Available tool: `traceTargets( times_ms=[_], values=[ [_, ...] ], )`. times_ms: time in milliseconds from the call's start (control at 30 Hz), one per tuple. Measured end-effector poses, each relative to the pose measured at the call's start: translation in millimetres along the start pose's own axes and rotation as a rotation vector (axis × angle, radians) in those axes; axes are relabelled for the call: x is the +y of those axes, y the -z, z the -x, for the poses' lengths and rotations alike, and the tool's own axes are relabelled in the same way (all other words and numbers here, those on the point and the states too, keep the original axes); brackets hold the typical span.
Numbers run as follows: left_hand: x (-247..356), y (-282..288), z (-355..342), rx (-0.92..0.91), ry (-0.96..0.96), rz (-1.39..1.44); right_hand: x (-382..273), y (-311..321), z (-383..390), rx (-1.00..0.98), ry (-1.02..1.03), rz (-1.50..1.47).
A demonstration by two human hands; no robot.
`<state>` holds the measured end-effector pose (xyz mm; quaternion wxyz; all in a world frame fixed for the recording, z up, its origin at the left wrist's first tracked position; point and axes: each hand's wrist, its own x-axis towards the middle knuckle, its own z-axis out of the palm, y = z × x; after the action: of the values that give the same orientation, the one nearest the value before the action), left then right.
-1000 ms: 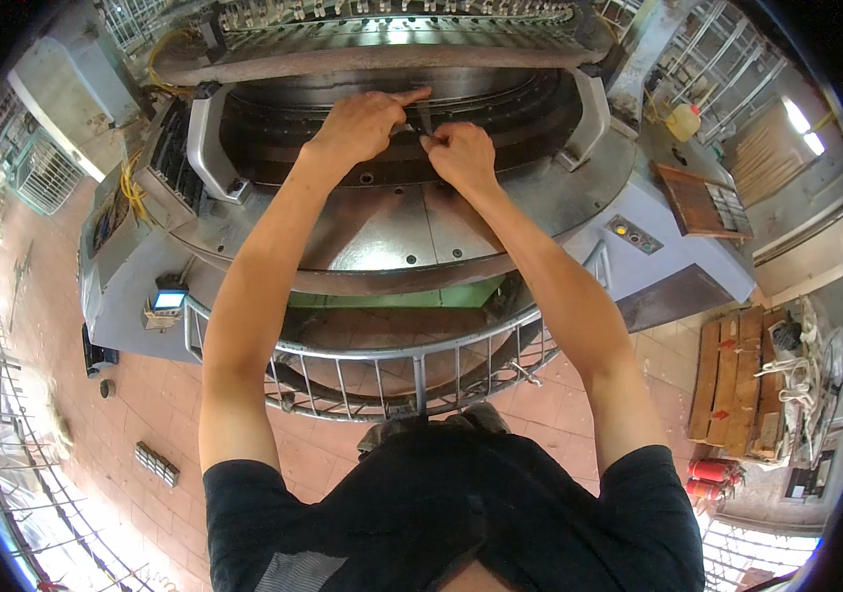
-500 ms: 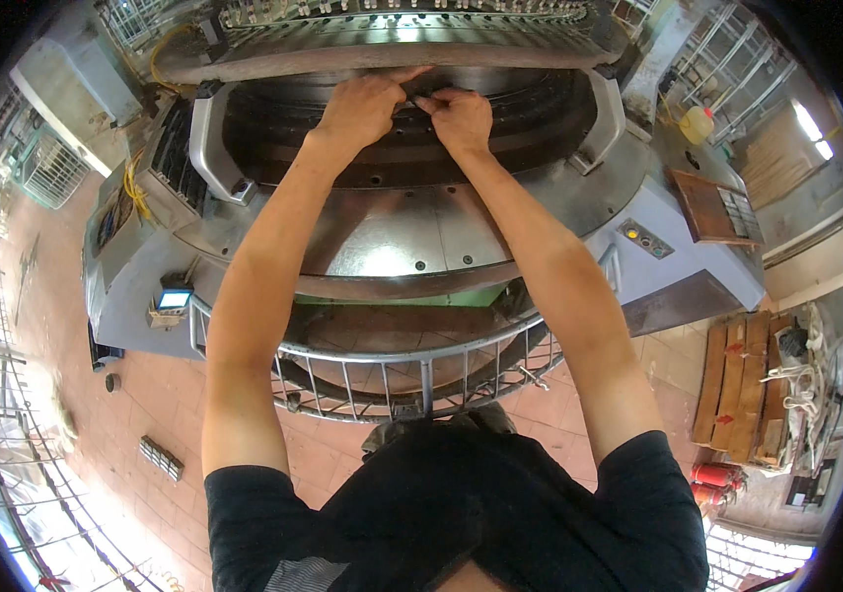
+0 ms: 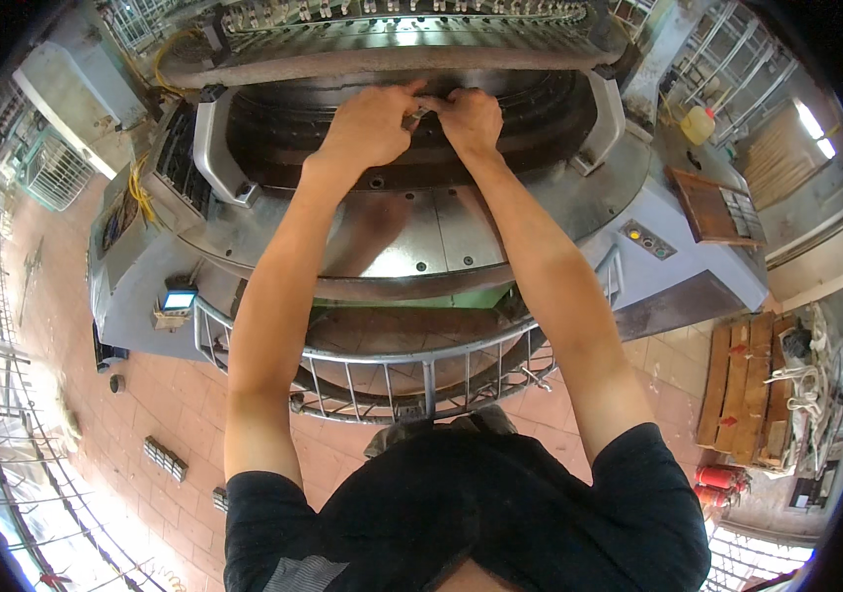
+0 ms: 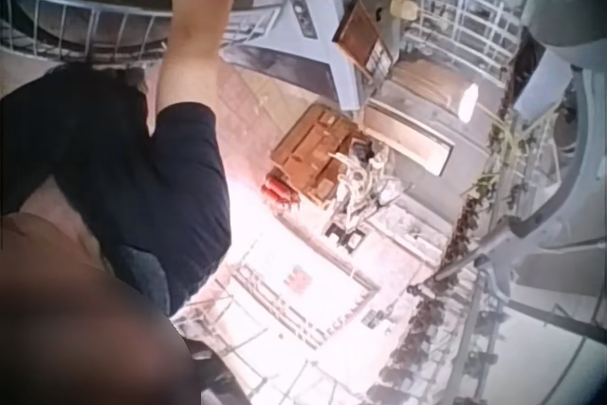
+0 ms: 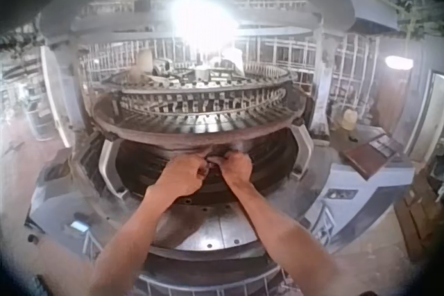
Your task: The person repeatedly inserts small rectangular metal parts into slots on a large circular machine. They pick up parts from a wooden tray, align them by hand, and press them into place around the machine's rim. The person occasionally uses a metal rod to adjust or secure the parts.
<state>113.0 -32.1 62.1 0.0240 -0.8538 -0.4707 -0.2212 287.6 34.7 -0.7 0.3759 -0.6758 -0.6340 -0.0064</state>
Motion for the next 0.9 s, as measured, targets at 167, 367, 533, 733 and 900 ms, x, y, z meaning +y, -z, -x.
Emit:
traceTargets(
  times_ms=[167,367,533,733,900],
  values=[
    [0.3,14.7,11.2,-0.237,0.356,1.045,-2.0,1.1,-5.2,-0.359,-0.175,-0.55],
    [-21.8,-17.0,9.7,-0.089,0.589,1.554,4.3,0.5,-8.3,-0.575,-0.43,-1.374],
    [-30.3,-29.7,8.5,-0.056,0.598,1.676,7.7,2.3,-8.5,-0.55,-0.553,-1.427],
    [-31.9,-34.0,8.0,0.042,0.634,1.762,8.2,1.5,-8.2,-0.536,-0.474,-1.481],
    [-32.8,-32.8,9.9,0.061,0.687,1.702,6.4,-3.8,-5.2,-0.612,-0.458,-1.57]
  ],
)
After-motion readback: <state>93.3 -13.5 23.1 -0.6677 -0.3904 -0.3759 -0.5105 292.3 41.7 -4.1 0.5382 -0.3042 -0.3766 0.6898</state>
